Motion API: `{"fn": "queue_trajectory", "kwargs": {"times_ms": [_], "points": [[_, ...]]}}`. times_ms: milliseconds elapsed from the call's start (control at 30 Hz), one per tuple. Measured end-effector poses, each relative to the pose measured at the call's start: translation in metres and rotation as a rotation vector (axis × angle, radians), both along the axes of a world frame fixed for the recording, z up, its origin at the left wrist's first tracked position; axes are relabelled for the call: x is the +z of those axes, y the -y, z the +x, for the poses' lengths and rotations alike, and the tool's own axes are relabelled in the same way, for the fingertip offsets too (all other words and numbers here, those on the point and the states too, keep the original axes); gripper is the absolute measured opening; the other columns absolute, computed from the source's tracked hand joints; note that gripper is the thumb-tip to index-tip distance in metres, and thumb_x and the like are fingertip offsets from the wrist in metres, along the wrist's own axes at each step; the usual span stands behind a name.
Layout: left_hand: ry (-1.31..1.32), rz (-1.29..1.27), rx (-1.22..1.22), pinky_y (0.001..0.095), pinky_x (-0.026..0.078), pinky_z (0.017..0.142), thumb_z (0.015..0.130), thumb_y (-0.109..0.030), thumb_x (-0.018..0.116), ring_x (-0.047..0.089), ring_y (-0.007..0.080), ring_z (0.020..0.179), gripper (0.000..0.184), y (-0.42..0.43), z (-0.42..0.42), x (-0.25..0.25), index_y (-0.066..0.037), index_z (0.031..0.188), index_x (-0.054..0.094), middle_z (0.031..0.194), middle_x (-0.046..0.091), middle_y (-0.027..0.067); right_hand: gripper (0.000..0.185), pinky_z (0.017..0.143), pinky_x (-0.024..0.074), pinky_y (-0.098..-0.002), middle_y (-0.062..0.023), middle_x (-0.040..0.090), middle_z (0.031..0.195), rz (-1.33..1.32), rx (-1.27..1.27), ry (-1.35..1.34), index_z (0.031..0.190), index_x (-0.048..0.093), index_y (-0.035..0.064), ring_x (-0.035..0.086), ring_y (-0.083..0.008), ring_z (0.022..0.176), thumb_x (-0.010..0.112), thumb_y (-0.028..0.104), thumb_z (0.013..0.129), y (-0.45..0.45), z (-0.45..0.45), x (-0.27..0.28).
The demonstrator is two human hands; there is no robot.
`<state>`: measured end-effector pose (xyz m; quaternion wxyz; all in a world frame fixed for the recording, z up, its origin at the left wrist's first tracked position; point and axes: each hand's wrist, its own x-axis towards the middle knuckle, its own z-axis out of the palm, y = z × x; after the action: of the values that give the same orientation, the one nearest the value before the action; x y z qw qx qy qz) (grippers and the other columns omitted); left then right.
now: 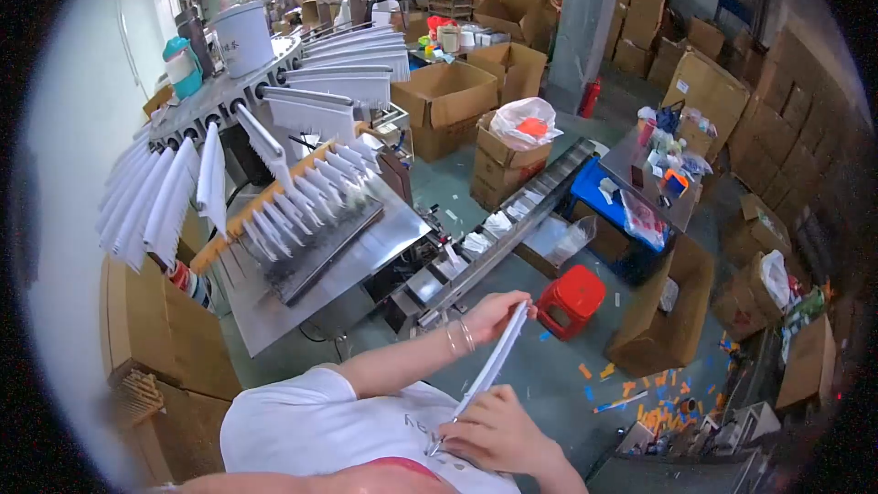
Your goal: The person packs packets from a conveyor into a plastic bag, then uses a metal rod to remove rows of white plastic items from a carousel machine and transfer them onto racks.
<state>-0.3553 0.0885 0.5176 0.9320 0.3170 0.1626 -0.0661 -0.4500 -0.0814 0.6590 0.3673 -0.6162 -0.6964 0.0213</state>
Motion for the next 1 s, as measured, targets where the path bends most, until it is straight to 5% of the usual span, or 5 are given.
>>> {"fn": "queue_trajectory", "kwargs": {"times_ms": [200,267,367,500,1000], "points": [[0.089,-0.009,0.048,0.0252,0.05,0.071,0.092,-0.021,0.053,0.06,0.0144,0.074,0.02,-0.005,0.041,0.002,-0.002,0.089,0.06,0.081,0.063,0.0061,0.01,0.073,0.0445,-0.0277,-0.0074,0.058,0.086,0.292,-0.81,-0.675,0.092,0.06,-0.0017,0.056,-0.0162,0.085,0.055,0.005,0.088,-0.032,0.147,-0.061],[0.074,-0.047,0.108,0.0253,0.05,0.071,0.092,-0.021,0.052,0.06,0.0136,0.074,0.02,-0.021,0.056,0.001,-0.002,0.089,0.059,0.081,0.063,0.0061,0.021,0.072,0.0444,-0.0259,-0.0046,0.06,0.086,0.334,-0.756,-0.677,0.099,0.062,-0.0002,0.055,-0.0118,0.083,0.05,0.016,0.093,-0.06,0.202,-0.104],[0.107,-0.056,0.177,0.0255,0.047,0.07,0.094,-0.021,0.05,0.057,0.0106,0.074,0.02,-0.049,0.082,-0.003,-0.005,0.089,0.059,0.081,0.06,0.0023,0.039,0.062,0.043,-0.0247,-0.0018,0.065,0.081,0.033,-0.426,-1.456,0.102,0.064,0.0012,0.058,-0.0096,0.071,0.045,0.034,0.096,-0.11,0.246,-0.117],[0.148,-0.091,0.265,0.0234,0.042,0.068,0.094,-0.023,0.049,0.052,0.008,0.074,0.019,-0.089,0.121,0.0,-0.009,0.089,0.061,0.081,0.057,-0.0018,0.032,0.062,0.0438,-0.0258,-0.0035,0.065,0.082,-0.065,-0.239,-1.626,0.1,0.064,0.0001,0.059,-0.0124,0.07,0.05,0.028,0.093,-0.169,0.298,-0.126],[0.156,0.146,0.611,0.0222,0.041,0.075,0.097,-0.037,0.043,0.051,0.0049,0.079,0.031,-0.219,0.225,0.075,-0.011,0.095,0.059,0.086,0.057,-0.0041,0.015,0.064,0.0453,-0.023,-0.0036,0.063,0.076,-0.339,0.002,-1.657,0.083,0.064,0.0035,0.059,-0.0122,0.069,0.061,0.018,0.086,-0.356,0.434,-0.08]]}}
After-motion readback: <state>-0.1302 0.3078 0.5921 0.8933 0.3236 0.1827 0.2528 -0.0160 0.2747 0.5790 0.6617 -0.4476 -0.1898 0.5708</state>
